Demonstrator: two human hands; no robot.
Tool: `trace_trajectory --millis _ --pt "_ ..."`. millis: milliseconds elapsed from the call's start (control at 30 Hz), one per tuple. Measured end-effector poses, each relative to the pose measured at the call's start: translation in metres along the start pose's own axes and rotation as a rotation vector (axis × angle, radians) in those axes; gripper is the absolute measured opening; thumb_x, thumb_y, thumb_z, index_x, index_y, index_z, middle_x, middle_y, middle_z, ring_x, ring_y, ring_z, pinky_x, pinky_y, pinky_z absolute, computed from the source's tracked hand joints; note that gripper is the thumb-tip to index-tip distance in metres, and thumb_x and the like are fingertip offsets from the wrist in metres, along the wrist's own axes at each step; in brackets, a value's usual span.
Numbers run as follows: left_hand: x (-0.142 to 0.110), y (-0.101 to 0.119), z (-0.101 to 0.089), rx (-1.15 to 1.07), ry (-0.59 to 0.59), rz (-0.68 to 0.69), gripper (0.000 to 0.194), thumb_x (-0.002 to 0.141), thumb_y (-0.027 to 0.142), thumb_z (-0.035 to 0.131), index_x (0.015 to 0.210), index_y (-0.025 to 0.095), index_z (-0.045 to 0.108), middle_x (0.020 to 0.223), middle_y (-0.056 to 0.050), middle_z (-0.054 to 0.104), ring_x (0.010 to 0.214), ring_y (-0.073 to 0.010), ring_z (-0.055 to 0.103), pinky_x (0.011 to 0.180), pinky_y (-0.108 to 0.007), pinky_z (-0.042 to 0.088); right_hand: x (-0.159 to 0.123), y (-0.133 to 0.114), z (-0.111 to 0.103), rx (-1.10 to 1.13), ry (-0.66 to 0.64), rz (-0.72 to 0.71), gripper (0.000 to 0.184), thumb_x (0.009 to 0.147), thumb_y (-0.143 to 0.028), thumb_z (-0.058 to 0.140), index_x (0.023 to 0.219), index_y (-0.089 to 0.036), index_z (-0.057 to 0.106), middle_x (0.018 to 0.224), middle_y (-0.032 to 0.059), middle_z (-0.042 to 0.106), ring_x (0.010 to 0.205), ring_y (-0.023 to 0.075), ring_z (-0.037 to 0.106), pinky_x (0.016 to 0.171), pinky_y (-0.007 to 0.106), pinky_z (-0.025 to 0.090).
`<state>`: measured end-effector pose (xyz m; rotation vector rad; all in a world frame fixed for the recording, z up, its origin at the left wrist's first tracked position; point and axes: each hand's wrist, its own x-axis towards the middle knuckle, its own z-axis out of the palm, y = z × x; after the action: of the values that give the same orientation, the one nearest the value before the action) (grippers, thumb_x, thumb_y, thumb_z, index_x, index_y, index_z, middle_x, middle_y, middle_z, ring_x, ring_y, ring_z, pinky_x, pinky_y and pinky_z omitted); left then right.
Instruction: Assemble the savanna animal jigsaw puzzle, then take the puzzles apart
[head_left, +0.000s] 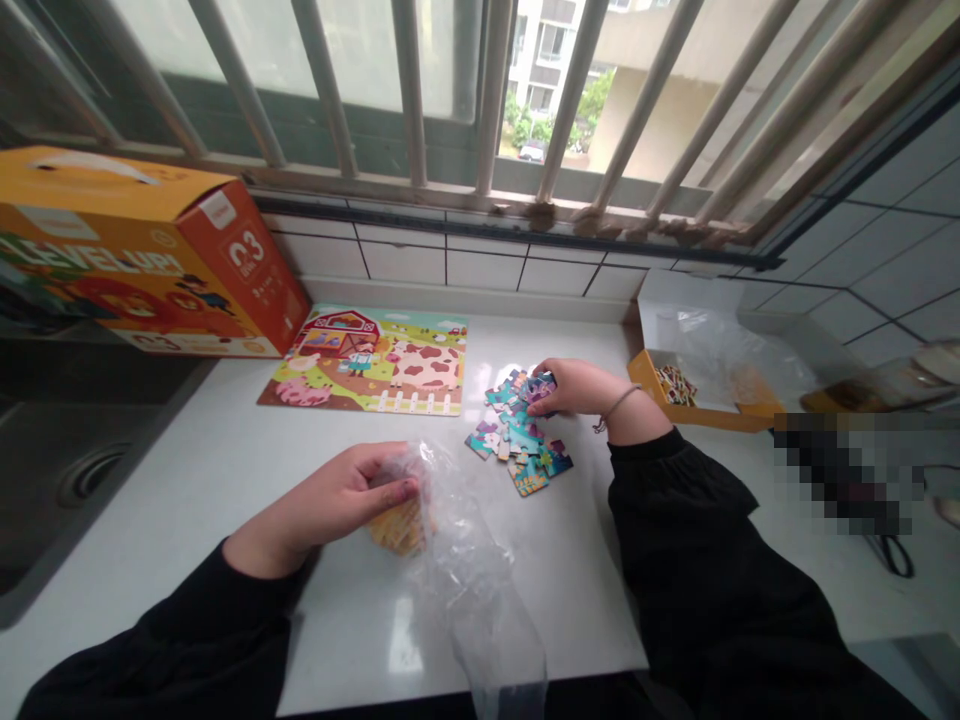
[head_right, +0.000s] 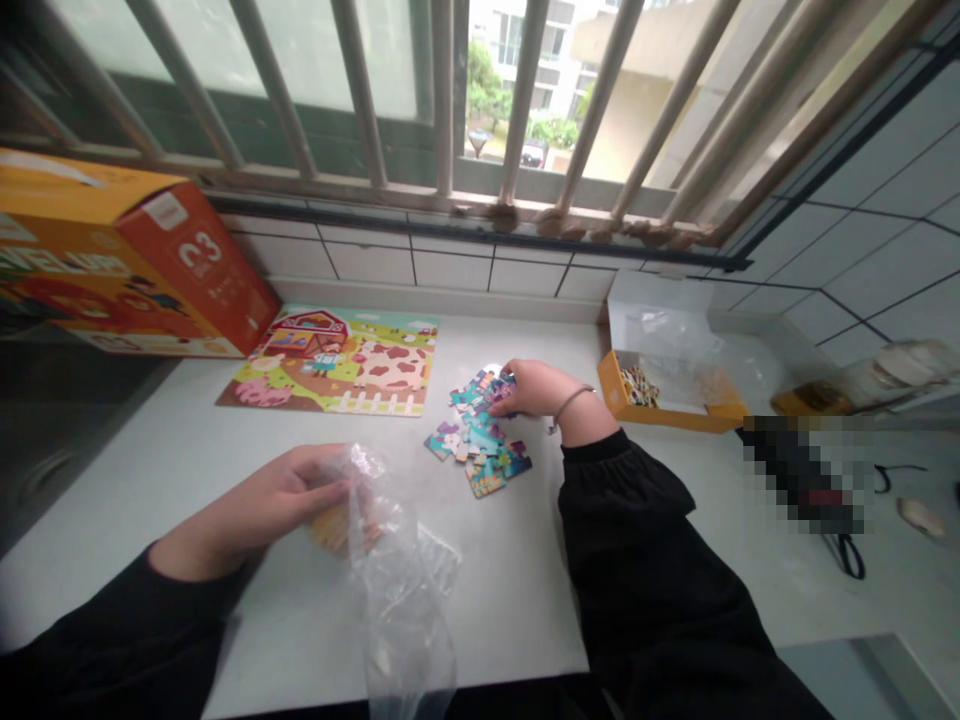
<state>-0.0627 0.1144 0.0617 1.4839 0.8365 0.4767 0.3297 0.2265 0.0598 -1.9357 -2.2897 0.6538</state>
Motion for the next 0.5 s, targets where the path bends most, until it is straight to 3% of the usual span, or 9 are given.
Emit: trace_trajectory --millis 133,200,333,500 --pt "0.000 -0.001 -0.001 0.035 0.008 0.014 0.040 0.103 0.057 0.075 0.100 0.017 0.078 0.098 -0.008 0.080 0.088 -0.0226 0.073 0.082 -0.031 0.057 0.003 -0.011 0.013 -0.145 0.043 -0.026 0.044 0.068 -0.050 0.104 0.093 -0.026 0.077 0.095 0.0131 0.080 0.092 0.0363 0.075 0.077 0.043 0.055" --pt "0.000 -0.002 -0.001 0.037 0.006 0.023 0.041 0.103 0.058 0.074 0.100 0.017 0.078 0.098 -0.007 0.079 0.088 -0.0223 0.073 0.082 -0.031 0.057 0.004 -0.009 0.015 -0.144 0.074 -0.054 0.045 0.066 -0.050 0.105 0.091 -0.026 0.076 0.093 0.0121 0.077 0.090 0.0348 0.074 0.078 0.044 0.057" --pt "0.000 -0.001 0.000 0.024 -0.002 0.002 0.044 0.103 0.061 0.073 0.101 0.017 0.077 0.098 -0.008 0.080 0.088 -0.0238 0.074 0.081 -0.032 0.058 0.003 -0.004 0.011 -0.122 0.133 -0.055 0.057 0.063 -0.043 0.107 0.106 -0.024 0.076 0.109 0.0127 0.077 0.096 0.0329 0.072 0.082 0.043 0.057" --pt "0.000 -0.001 -0.001 0.016 -0.011 0.008 0.042 0.103 0.059 0.073 0.101 0.017 0.078 0.097 -0.007 0.080 0.087 -0.0225 0.074 0.080 -0.030 0.057 0.000 -0.016 0.003 -0.018 0.142 -0.070 0.051 0.074 -0.044 0.102 0.113 -0.025 0.074 0.104 0.0075 0.080 0.096 0.0300 0.072 0.080 0.038 0.054"
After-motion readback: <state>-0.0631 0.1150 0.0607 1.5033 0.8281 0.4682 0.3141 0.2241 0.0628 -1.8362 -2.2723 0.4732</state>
